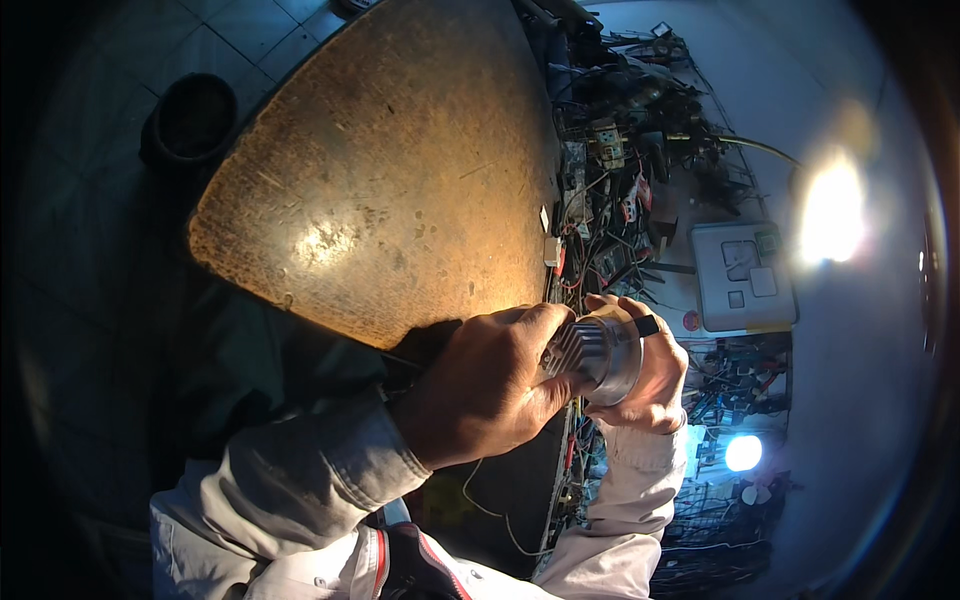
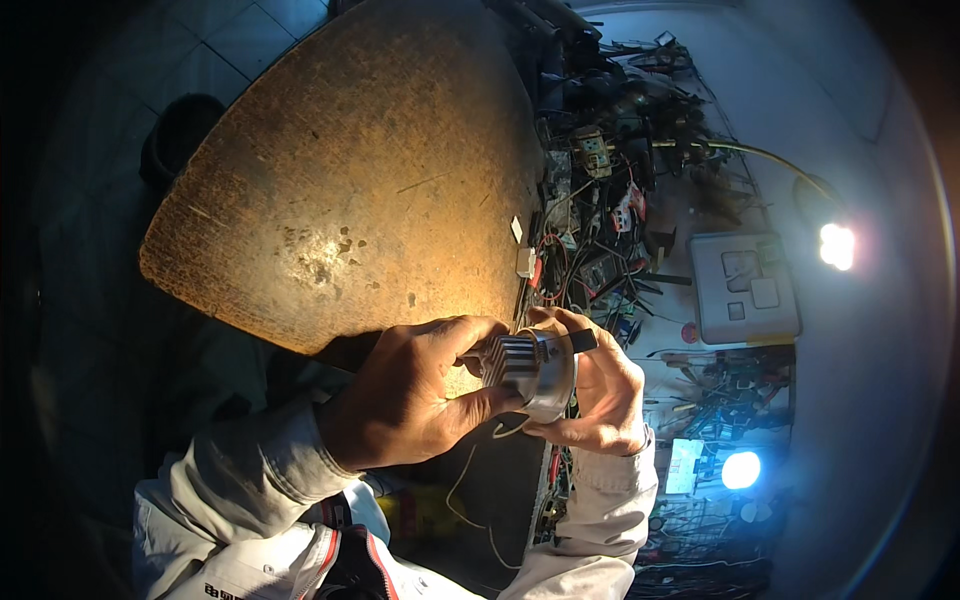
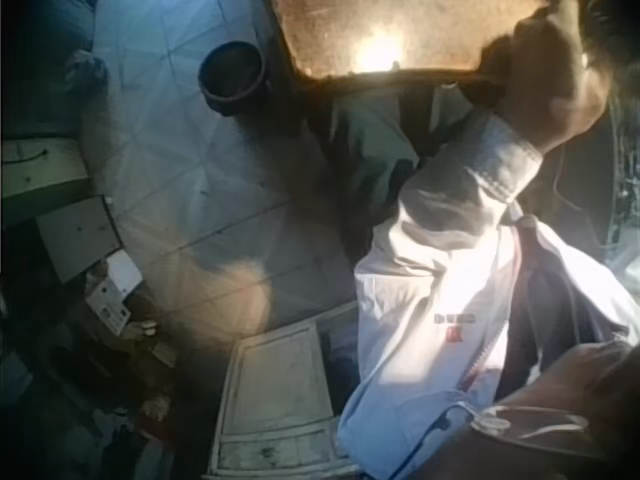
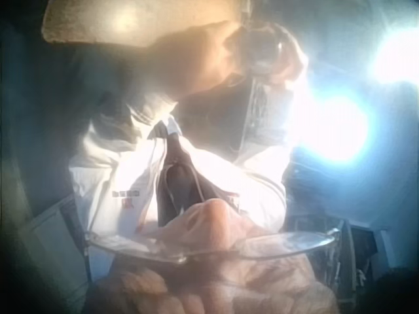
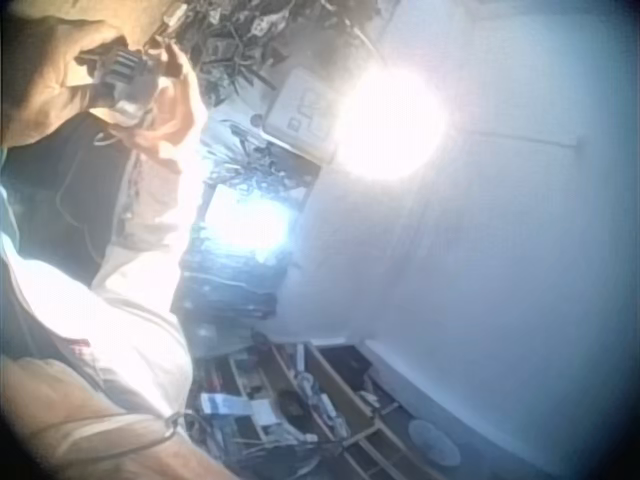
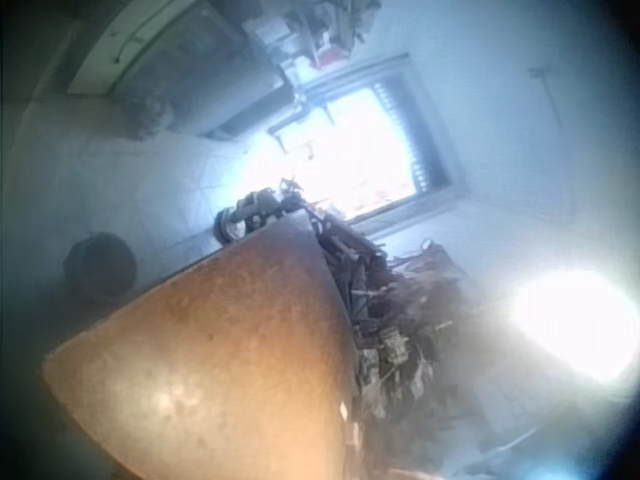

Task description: The person assembles a small electronic device by attaching a circular metal component to a white plastic base, then connects wires to a small green circuit board and a white connector. The person handles the components by hand and places them on a cluttered workbench.

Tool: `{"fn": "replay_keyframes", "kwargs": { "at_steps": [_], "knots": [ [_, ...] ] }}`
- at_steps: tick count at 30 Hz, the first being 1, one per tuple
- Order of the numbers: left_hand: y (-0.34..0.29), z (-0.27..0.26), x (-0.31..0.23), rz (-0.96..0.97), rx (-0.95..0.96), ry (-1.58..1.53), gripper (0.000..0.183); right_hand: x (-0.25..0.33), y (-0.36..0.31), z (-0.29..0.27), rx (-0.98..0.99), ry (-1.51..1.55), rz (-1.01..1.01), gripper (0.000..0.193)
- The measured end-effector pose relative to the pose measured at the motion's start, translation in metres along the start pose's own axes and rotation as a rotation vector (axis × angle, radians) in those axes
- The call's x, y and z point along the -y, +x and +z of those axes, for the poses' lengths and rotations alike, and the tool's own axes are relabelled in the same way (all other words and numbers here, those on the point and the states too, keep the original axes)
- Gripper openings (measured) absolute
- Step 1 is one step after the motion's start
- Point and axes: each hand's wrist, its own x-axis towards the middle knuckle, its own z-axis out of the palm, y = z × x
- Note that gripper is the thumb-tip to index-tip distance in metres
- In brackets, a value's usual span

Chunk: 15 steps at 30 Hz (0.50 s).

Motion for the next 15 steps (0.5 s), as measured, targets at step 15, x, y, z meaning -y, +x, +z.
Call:
{"fn": "replay_keyframes", "kwargs": {
  "at_steps": [15],
  "knots": [
    [0.0,-0.001,-0.005,0.01,-0.048,0.093,0.054,-0.011,-0.001,-0.016,0.116,-0.16,-0.167,0.113]
  ]
}}
